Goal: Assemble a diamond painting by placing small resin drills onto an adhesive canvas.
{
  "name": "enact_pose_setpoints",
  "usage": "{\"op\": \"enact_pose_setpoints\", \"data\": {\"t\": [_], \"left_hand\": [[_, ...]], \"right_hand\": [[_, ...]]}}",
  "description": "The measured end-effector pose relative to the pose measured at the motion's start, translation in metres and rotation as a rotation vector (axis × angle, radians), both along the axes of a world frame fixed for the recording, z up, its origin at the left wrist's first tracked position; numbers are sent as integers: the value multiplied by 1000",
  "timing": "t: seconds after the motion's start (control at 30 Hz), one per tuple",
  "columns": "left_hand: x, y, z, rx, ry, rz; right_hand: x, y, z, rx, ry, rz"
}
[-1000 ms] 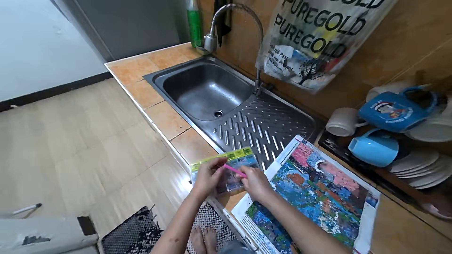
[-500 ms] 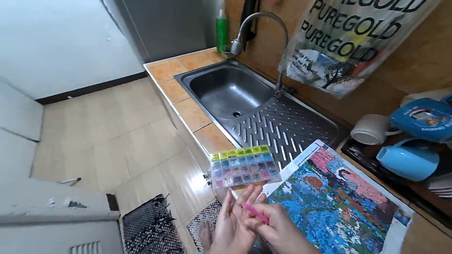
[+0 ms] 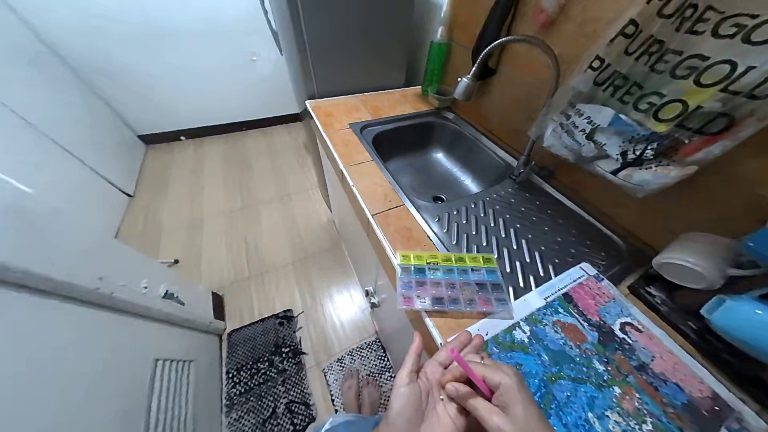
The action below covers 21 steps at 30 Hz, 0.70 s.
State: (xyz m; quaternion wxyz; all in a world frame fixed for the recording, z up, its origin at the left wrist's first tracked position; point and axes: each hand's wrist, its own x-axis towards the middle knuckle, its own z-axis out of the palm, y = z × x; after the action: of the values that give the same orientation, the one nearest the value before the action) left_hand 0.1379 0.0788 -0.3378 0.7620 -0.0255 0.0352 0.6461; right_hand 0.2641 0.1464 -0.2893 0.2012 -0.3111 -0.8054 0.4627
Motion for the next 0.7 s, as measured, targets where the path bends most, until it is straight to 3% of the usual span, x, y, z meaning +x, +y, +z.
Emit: {"op": "enact_pose_setpoints", "data": {"t": [0.53, 0.63, 0.7], "left_hand": [[-1, -8, 8, -18, 13, -33], [0, -9, 10, -44, 14, -17], [0, -9, 12, -55, 20, -14]], "right_hand": [[0, -12, 7, 88, -17, -72], [2, -10, 4, 36, 10, -89], [5, -9, 7, -122, 65, -103]]}}
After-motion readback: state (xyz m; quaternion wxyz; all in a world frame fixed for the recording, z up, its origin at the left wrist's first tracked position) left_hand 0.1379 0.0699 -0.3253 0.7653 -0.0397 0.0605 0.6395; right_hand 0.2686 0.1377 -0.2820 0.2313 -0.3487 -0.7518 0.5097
